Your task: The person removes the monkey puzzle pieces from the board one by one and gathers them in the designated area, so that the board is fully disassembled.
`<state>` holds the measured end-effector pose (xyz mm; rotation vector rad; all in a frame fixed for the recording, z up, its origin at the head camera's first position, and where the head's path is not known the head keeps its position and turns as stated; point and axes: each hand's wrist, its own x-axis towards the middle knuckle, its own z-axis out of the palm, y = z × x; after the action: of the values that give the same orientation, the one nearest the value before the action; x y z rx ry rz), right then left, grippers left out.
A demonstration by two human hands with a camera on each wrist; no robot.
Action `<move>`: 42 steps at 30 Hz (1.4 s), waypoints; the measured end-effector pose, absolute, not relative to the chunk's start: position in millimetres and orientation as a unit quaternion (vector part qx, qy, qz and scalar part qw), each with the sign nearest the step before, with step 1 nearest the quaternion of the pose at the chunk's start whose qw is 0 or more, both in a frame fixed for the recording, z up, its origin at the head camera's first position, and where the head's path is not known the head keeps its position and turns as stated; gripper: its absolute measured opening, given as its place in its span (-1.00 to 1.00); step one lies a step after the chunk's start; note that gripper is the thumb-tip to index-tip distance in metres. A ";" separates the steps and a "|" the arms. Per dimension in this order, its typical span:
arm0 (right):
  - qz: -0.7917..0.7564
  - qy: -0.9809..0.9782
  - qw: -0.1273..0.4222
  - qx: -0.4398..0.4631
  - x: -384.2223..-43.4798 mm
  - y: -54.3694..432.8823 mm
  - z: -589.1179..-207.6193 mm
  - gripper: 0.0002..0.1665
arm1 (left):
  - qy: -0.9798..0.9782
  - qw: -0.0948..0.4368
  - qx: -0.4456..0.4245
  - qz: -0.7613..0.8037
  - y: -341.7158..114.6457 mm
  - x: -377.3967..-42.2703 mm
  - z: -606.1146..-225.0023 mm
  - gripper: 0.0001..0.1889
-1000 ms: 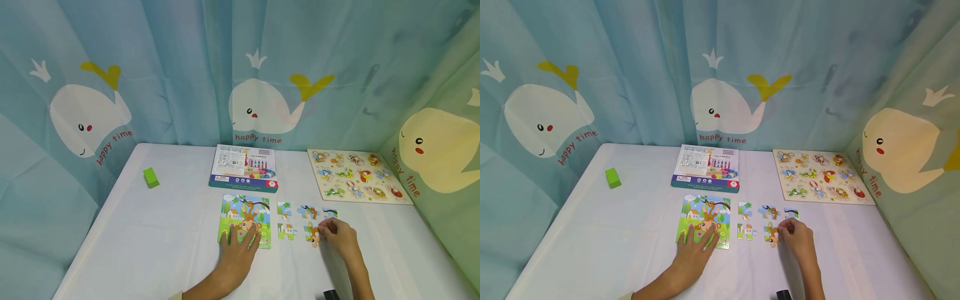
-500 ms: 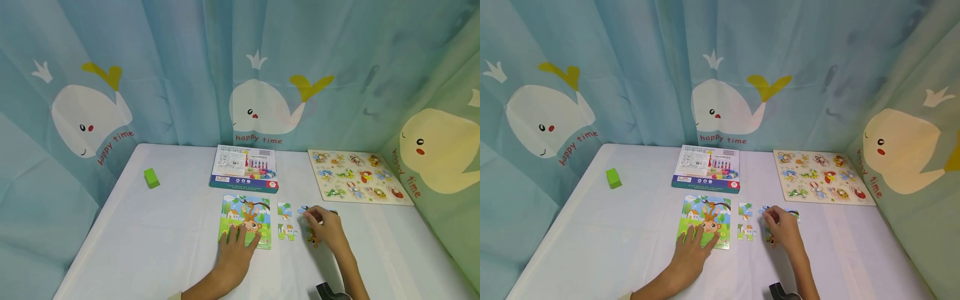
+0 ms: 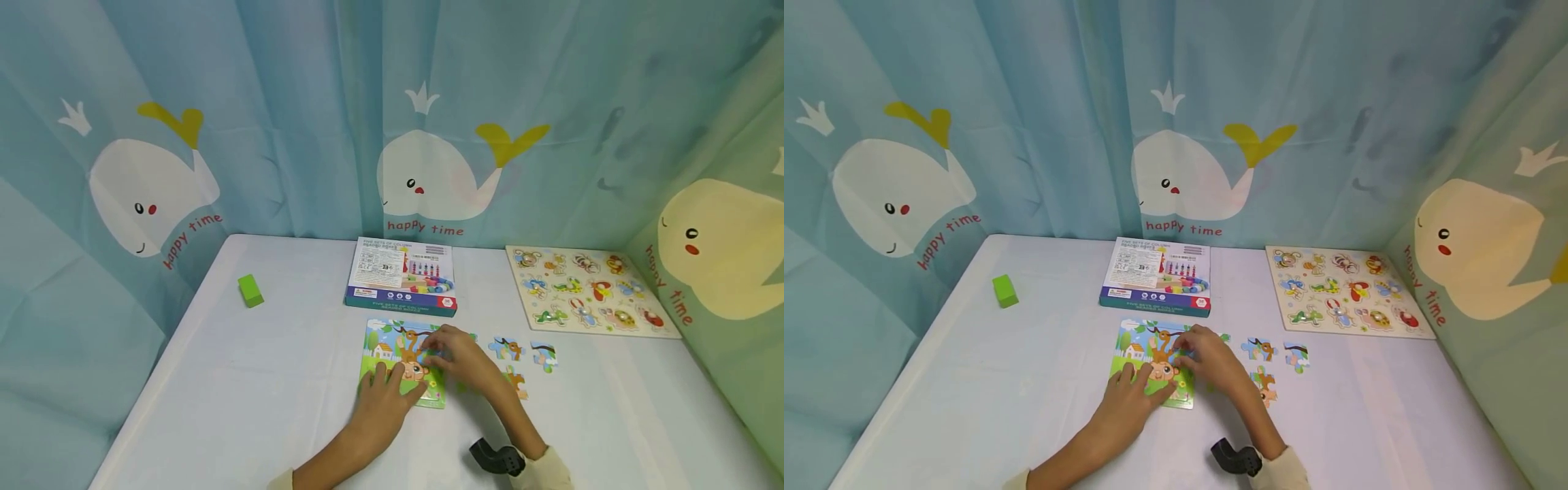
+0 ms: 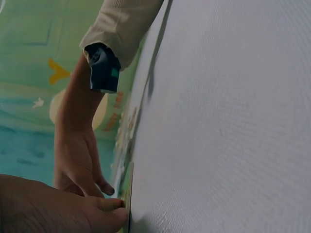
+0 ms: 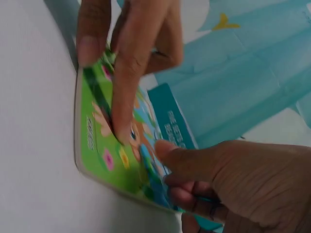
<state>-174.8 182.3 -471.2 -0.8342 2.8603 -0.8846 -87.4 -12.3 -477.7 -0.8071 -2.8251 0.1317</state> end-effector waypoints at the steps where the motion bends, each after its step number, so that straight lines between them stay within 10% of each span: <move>1: -0.274 0.923 0.021 -0.269 -174.3 180.4 -470.9 -0.81 | -0.955 0.102 -0.276 0.044 -12.6 -88.3 -477.6 -0.46; 42: -0.264 0.930 0.021 -0.253 -172.4 172.6 -460.9 -0.83 | -0.960 0.068 -0.271 0.007 -16.5 -93.5 -480.7 -0.39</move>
<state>-172.4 172.6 -460.9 -0.7850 2.8847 -0.8186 -93.5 -16.5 -480.7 -0.8176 -2.8912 0.0204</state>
